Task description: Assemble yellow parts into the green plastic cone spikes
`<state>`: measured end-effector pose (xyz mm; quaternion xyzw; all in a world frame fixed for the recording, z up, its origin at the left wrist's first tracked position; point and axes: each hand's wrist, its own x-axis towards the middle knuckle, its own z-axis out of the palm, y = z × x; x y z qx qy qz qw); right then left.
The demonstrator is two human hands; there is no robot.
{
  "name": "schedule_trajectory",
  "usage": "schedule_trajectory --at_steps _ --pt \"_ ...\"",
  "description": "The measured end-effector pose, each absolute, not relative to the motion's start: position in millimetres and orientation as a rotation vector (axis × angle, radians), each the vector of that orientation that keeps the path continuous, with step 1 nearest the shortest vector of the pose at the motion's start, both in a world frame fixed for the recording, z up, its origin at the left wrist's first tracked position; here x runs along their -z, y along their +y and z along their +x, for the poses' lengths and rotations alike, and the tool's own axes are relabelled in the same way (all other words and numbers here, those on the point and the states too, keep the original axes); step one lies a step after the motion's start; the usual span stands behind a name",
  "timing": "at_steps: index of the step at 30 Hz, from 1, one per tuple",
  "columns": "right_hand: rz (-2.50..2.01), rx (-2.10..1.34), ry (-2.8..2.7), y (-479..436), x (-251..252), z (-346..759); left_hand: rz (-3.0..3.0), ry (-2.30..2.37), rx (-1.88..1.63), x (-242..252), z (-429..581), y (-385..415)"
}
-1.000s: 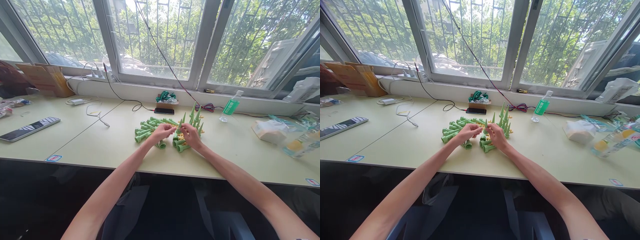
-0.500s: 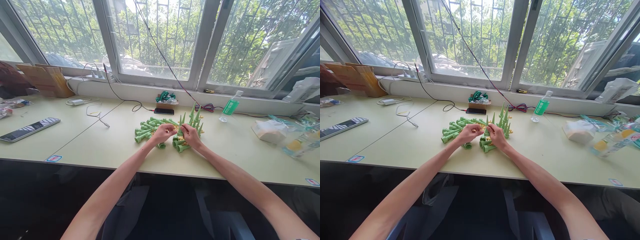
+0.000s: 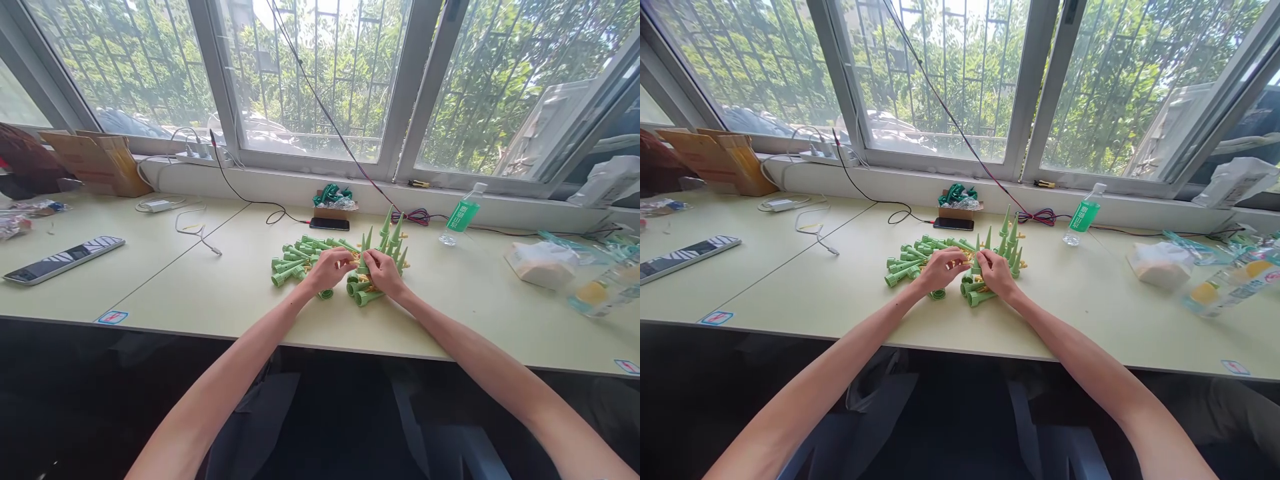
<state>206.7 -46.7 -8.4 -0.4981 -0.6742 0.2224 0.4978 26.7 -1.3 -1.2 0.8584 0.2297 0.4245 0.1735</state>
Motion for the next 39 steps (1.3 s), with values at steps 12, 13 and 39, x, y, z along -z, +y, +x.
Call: schedule_trajectory --at_steps 12,13,39 --pt "-1.132 -0.472 -1.553 -48 9 205 2.333 0.79 -1.257 1 27 0" --pt "-1.134 -0.446 -1.549 -48 8 205 2.319 0.807 -1.251 1 27 0" --pt "-1.013 -0.393 -1.657 -50 6 204 1.794 0.846 -1.009 -9 22 -3"
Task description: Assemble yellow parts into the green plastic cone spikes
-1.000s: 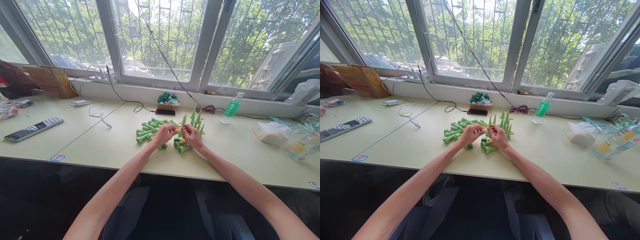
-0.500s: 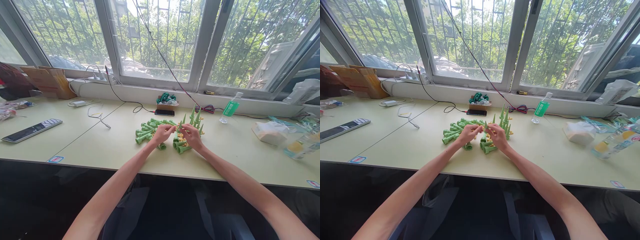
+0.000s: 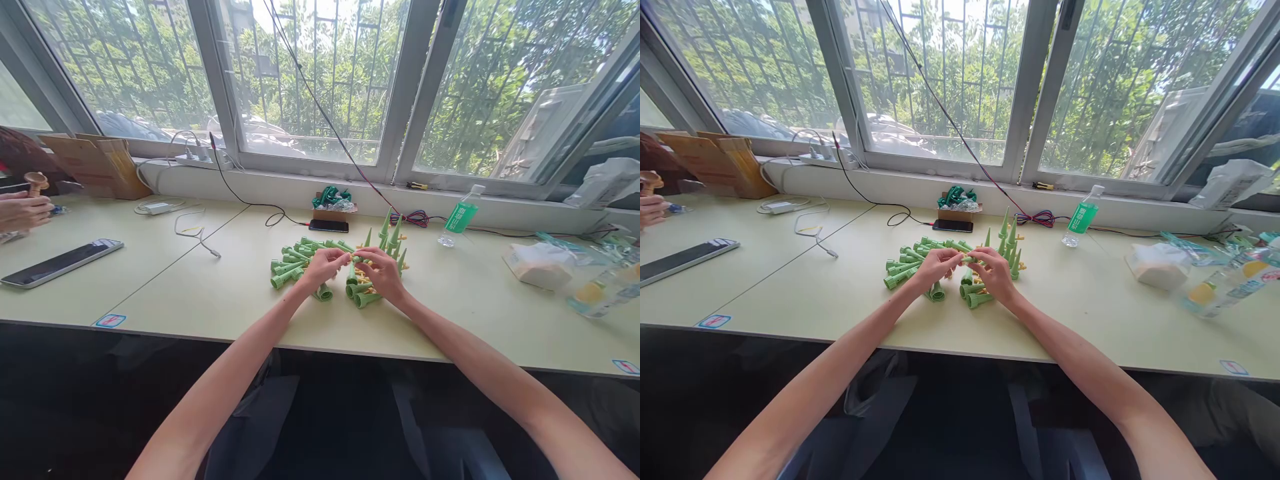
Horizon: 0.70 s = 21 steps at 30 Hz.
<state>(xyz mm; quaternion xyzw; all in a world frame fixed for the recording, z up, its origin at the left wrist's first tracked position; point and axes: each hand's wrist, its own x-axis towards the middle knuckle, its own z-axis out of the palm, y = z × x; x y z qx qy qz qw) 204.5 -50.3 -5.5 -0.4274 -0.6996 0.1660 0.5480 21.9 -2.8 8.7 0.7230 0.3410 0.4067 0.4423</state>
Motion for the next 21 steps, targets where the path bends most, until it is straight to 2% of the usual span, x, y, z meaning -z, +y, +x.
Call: schedule_trajectory --at_steps 9,21 --pt "-1.037 -0.386 -1.639 -49.7 6.6 204.7 1.752 0.797 -1.035 -5.3 20.5 -0.5" --pt "-1.065 -0.548 -1.55 -47.7 8.5 204.1 1.84 0.777 -1.072 -9.1 20.5 -3.7"
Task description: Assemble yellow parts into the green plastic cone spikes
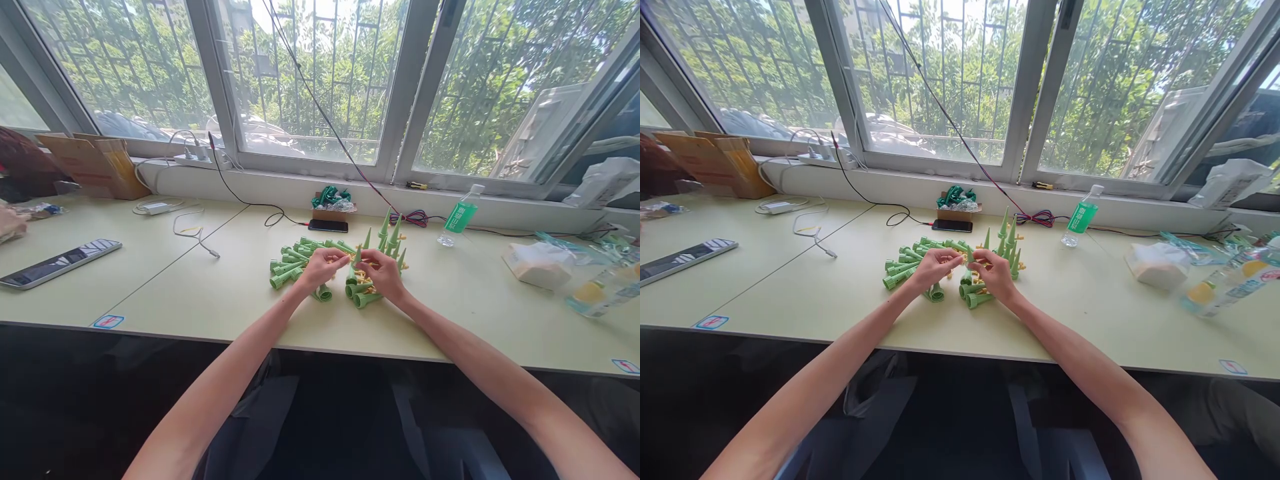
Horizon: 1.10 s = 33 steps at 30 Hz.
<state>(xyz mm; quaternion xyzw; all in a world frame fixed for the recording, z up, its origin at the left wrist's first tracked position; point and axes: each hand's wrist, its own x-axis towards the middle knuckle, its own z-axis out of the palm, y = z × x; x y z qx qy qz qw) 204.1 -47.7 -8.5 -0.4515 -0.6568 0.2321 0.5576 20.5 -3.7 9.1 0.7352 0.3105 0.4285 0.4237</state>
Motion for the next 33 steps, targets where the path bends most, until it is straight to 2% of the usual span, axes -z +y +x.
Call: schedule_trajectory --at_steps 23,33 --pt "-1.094 -0.847 -1.437 -47 10 202 2.167 0.668 -1.209 -6 27 -6" --pt "-1.074 -0.68 -1.455 -42 18 202 2.167 0.777 -1.224 -2 27 -2"
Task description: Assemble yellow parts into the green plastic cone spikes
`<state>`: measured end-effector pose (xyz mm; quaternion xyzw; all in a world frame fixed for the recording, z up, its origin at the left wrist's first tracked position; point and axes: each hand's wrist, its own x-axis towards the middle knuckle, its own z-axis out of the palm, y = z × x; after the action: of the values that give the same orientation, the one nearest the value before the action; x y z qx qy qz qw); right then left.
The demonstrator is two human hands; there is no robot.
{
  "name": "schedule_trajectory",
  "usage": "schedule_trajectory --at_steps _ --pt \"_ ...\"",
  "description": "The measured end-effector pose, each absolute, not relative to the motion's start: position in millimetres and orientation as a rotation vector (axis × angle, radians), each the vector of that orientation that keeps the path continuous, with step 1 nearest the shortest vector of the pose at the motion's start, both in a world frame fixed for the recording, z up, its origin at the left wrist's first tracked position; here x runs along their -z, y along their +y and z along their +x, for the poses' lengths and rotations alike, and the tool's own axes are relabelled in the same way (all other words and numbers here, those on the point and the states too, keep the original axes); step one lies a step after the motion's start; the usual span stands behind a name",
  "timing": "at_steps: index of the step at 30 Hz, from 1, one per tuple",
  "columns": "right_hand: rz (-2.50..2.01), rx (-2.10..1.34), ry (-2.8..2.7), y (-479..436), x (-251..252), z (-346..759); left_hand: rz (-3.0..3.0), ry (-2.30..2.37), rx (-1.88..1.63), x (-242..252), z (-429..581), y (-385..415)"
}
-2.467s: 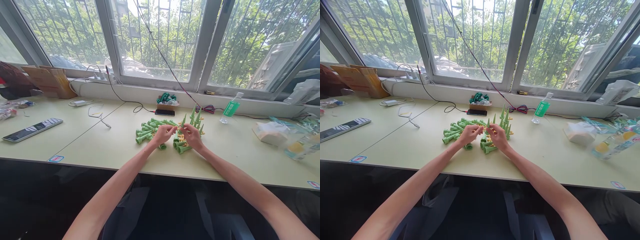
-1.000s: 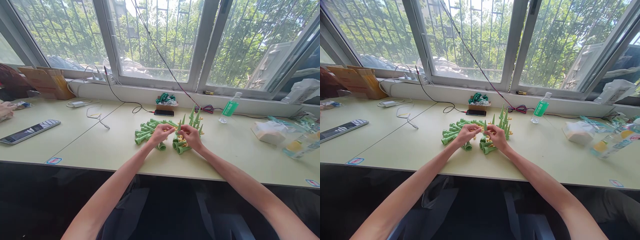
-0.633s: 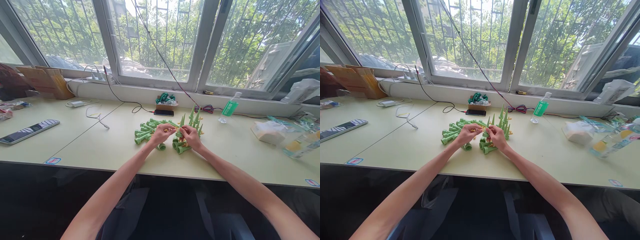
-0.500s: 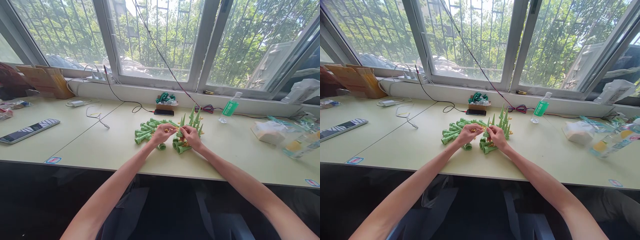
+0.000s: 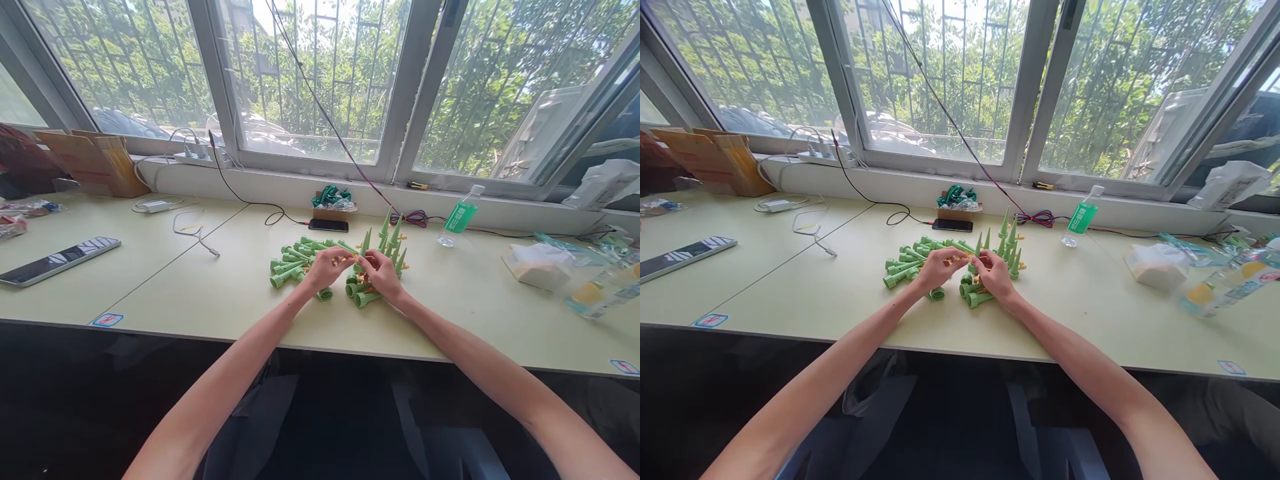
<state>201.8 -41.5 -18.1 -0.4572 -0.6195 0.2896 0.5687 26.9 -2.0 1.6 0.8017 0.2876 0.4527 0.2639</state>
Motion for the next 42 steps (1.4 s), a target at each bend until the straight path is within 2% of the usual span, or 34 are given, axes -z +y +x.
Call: schedule_trajectory --at_steps 4,9,30,42 --pt "-1.078 -0.524 -1.479 -43.3 17.6 201.4 2.113 0.892 -1.187 -4.7 27.0 -4.4" --pt "-1.04 -0.49 -1.526 -48.2 12.8 200.8 2.114 0.898 -1.121 -7.9 27.9 -6.3" --pt "-0.979 -0.51 -1.592 -48.1 13.2 202.7 1.951 0.785 -0.924 -10.1 22.5 -4.6" --pt "-1.076 -0.5 -1.612 -49.3 11.7 205.7 2.107 0.701 -1.003 -1.2 25.9 -2.6"
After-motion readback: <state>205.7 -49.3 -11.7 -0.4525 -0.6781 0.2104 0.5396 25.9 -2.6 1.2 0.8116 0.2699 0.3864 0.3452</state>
